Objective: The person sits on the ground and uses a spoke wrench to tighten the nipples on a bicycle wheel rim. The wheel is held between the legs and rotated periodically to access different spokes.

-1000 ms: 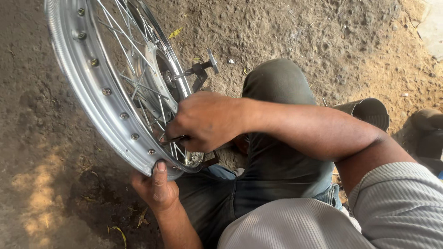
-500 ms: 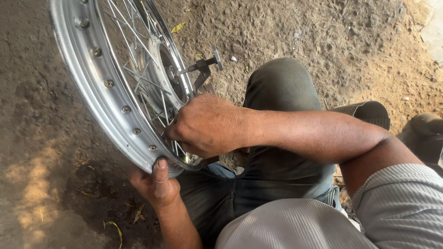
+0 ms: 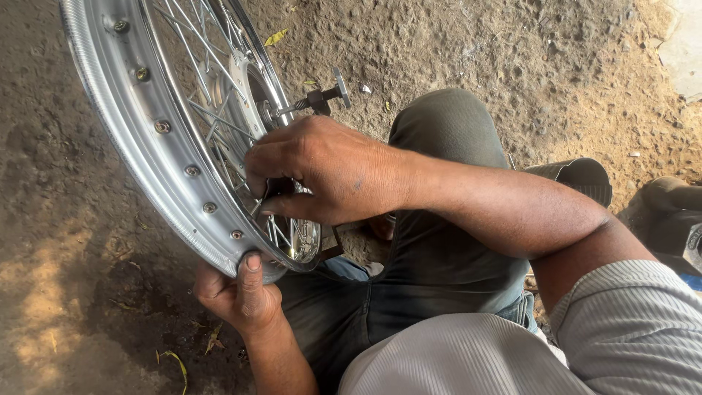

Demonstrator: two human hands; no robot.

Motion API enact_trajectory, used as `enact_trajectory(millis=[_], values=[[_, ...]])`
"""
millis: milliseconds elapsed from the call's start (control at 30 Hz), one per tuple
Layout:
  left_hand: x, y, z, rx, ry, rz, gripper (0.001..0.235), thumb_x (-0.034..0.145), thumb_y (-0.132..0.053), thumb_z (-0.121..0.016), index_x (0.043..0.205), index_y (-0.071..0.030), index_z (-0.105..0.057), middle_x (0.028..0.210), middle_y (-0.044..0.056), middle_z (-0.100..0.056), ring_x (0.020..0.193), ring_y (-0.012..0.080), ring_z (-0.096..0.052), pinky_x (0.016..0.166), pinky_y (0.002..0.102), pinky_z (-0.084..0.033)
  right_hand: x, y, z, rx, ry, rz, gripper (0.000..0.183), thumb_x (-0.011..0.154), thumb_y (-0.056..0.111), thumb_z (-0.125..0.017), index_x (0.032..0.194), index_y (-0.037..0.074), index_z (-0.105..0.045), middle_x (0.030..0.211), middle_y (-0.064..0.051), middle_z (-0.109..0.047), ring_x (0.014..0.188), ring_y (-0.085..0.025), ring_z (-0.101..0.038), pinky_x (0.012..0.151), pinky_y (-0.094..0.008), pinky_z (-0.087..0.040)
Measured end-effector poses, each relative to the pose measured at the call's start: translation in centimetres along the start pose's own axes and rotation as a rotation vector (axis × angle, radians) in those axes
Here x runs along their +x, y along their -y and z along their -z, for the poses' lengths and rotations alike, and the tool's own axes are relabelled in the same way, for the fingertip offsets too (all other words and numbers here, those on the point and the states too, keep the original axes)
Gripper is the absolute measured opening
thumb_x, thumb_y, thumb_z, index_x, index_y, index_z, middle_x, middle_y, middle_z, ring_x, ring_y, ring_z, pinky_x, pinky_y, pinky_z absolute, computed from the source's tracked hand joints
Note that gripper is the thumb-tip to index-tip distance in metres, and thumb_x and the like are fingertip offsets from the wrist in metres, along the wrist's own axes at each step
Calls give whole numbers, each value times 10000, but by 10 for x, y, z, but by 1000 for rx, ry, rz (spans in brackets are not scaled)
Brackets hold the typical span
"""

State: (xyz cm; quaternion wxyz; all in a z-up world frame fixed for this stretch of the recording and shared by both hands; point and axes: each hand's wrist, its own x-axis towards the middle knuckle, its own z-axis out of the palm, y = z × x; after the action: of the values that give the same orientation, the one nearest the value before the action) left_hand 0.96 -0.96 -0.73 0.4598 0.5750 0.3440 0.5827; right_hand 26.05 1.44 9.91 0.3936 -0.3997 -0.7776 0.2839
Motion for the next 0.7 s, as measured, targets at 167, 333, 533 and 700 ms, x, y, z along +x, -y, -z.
enact_trajectory(millis=[167,333,533,700], values=[[0,0,-3,8,6,5,374,933,-347,-772,1047,-1,-684,947,56,-718,853,120,-691,818,270,-589,0,8,2,-97,43,23,206,890,207,-828,1050,116,-736,1028,-31,-733,936,-180,-736,780,-352,-587],[-5,0,1,11,-45,35,358,942,-314,-802,1045,12,-697,876,51,-699,808,94,-647,771,218,-517,0,25,7,-333,23,31,240,797,301,-828,904,109,-734,933,0,-670,948,-222,-653,871,-444,-470],[2,-6,-1,2,-41,46,335,949,-296,-804,1040,11,-705,869,31,-687,793,77,-600,762,212,-466,10,28,-5,-655,728,-266,269,1055,165,-523,855,95,-689,745,-64,-657,727,-210,-686,1237,-625,-241],[6,-9,-4,26,-20,26,312,940,-292,-788,1018,-2,-700,927,30,-693,813,108,-637,793,242,-512,9,5,-39,-617,499,-164,170,878,136,-591,751,77,-688,618,-67,-631,713,-231,-687,1110,-615,-330]])
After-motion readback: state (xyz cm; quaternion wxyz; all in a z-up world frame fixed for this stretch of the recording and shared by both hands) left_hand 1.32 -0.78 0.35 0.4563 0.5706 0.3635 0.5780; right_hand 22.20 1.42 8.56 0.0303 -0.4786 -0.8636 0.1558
